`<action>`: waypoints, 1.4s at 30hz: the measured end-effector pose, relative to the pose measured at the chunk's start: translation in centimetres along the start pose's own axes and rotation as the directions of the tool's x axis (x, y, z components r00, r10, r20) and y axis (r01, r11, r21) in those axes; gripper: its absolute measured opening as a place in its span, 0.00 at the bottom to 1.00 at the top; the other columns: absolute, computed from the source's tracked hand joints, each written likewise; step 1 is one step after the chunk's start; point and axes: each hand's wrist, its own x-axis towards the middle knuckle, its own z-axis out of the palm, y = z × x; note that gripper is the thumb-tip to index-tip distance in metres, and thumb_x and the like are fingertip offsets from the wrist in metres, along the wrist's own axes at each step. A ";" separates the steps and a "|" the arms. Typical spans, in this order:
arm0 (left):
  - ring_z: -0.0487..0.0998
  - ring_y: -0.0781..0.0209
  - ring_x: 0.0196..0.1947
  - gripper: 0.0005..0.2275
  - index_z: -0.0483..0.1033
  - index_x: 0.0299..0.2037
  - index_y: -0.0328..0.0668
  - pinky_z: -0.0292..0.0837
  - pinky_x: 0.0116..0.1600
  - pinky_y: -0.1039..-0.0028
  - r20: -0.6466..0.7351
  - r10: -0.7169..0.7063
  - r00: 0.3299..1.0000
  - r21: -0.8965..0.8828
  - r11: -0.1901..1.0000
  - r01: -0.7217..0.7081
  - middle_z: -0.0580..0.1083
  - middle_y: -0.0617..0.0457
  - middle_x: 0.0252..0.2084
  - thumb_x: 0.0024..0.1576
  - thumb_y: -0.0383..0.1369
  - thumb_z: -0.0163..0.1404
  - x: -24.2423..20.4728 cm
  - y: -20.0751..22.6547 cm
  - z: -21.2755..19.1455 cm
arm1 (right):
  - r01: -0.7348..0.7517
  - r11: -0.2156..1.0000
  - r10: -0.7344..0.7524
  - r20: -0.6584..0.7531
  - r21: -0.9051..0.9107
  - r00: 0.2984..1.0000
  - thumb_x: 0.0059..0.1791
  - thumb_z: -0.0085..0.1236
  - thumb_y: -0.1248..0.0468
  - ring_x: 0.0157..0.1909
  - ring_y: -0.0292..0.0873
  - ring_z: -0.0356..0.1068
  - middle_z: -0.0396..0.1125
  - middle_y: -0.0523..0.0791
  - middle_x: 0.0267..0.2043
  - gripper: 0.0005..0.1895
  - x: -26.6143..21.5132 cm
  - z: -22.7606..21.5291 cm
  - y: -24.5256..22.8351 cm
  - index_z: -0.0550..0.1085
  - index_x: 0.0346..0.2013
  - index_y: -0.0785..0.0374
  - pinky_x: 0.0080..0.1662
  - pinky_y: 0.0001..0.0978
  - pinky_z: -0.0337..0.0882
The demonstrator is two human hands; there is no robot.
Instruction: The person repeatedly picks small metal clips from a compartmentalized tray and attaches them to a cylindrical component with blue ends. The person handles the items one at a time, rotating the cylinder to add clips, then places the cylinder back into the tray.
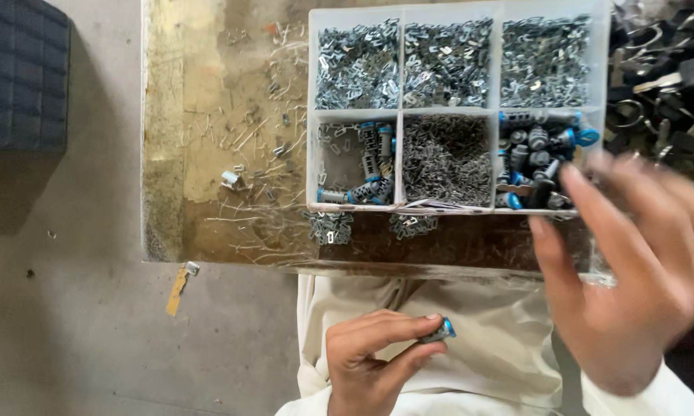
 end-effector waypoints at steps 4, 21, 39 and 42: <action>0.87 0.56 0.41 0.14 0.85 0.43 0.29 0.82 0.49 0.73 -0.009 -0.074 0.997 -0.178 0.981 0.071 0.84 0.41 0.41 0.47 0.16 0.66 -0.5 -0.6 0.2 | -0.030 1.000 0.030 -0.063 -0.006 0.998 0.58 0.66 0.62 0.63 0.55 0.69 0.74 0.54 0.54 0.09 -0.5 0.8 0.7 0.80 0.46 0.67 0.63 0.42 0.69; 0.85 0.59 0.44 0.11 0.84 0.45 0.30 0.80 0.52 0.74 0.085 -0.199 0.976 -0.266 0.940 0.214 0.83 0.42 0.43 0.53 0.19 0.63 0.0 -0.5 -0.5 | -0.688 0.333 0.328 0.605 0.645 0.726 0.48 0.64 0.72 0.33 0.39 0.75 0.74 0.52 0.37 0.09 -7.2 0.8 -0.9 0.82 0.41 0.74 0.34 0.28 0.73; 0.82 0.55 0.39 0.10 0.80 0.52 0.42 0.76 0.42 0.69 0.184 0.415 0.891 0.805 0.457 -0.379 0.81 0.51 0.42 0.62 0.30 0.58 12.4 8.7 -5.4 | -0.540 0.609 -0.278 0.794 0.581 0.541 0.48 0.65 0.62 0.47 0.42 0.79 0.82 0.46 0.45 0.12 -2.9 2.4 -0.2 0.83 0.45 0.61 0.49 0.33 0.79; 0.81 0.54 0.32 0.06 0.80 0.43 0.43 0.73 0.36 0.67 0.198 0.250 0.948 0.847 0.442 -0.293 0.79 0.51 0.34 0.60 0.33 0.57 14.8 9.3 -4.8 | -0.553 0.544 0.073 0.621 0.631 0.780 0.49 0.61 0.66 0.48 0.43 0.79 0.79 0.49 0.47 0.12 -1.6 -0.2 -0.8 0.81 0.47 0.65 0.50 0.34 0.79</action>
